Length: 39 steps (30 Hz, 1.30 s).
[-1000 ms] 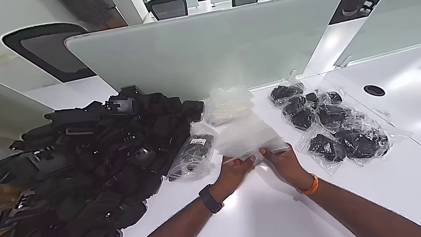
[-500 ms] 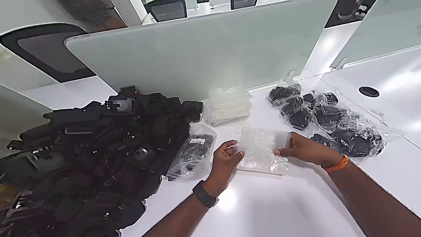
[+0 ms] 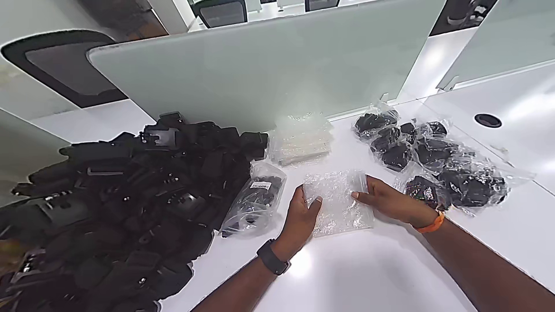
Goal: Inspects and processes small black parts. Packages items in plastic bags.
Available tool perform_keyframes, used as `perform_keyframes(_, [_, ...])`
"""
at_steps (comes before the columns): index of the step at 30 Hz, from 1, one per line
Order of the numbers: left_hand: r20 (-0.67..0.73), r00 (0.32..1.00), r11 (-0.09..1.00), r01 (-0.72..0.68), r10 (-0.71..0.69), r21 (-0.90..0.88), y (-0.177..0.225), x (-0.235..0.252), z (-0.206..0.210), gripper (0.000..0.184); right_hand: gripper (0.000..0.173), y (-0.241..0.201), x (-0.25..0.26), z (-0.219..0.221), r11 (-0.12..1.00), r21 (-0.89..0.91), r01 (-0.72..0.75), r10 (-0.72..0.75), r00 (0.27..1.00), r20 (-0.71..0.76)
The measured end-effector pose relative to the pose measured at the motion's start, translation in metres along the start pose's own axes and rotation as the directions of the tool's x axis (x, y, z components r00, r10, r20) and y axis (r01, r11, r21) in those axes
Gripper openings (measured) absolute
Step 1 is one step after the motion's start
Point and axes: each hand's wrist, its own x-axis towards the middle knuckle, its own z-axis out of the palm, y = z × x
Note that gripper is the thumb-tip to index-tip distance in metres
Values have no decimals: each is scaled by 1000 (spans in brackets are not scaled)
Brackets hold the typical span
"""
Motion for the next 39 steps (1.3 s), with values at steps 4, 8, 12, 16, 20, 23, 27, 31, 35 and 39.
perform_keyframes(4, [-30, 1000, 999, 1, 0, 53, -1, 1, 0, 48, 36, 1, 0, 2, 1000, -17, 2, -2, 1000, -3])
perform_keyframes(8, [-48, 998, 988, -34, 42, 153, -3, 0, 0, 47, 39, 4, 0, 9, 1000, -12, -11, 10, 1000, -6])
perform_keyframes(12, [-74, 981, 969, -160, 177, 187, 0, -1, -1, 39, 27, 6, 2, 7, 987, -38, 156, -158, 985, -70])
perform_keyframes(16, [-13, 853, 815, -494, 522, 302, 1, -2, -6, 29, 14, 13, 4, 4, 826, -330, 456, -536, 817, -212])
perform_keyframes(20, [57, 879, 813, -460, 473, 356, -2, 2, -11, 30, 20, 19, 4, 5, 754, -506, 419, -564, 808, -171])
perform_keyframes(23, [79, 930, 852, -362, 360, 379, -10, 6, -16, 41, 28, 28, 8, 3, 787, -514, 341, -466, 875, -134])
perform_keyframes(27, [78, 938, 874, -342, 337, 346, -11, 7, -17, 32, 31, 29, 9, 1, 799, -501, 333, -444, 888, -119])
perform_keyframes(31, [24, 962, 918, -267, 273, 294, -8, 10, -17, 19, 22, 31, 14, -3, 882, -311, 353, -416, 895, -163])
perform_keyframes(35, [-8, 976, 961, -214, 219, 177, -4, 12, -19, 13, 14, 29, 16, -2, 930, -85, 357, -367, 896, -249])
perform_keyframes(39, [-21, 976, 969, -214, 218, 124, -6, 14, -21, 13, 19, 22, 15, 6, 940, -59, 335, -335, 885, -324])
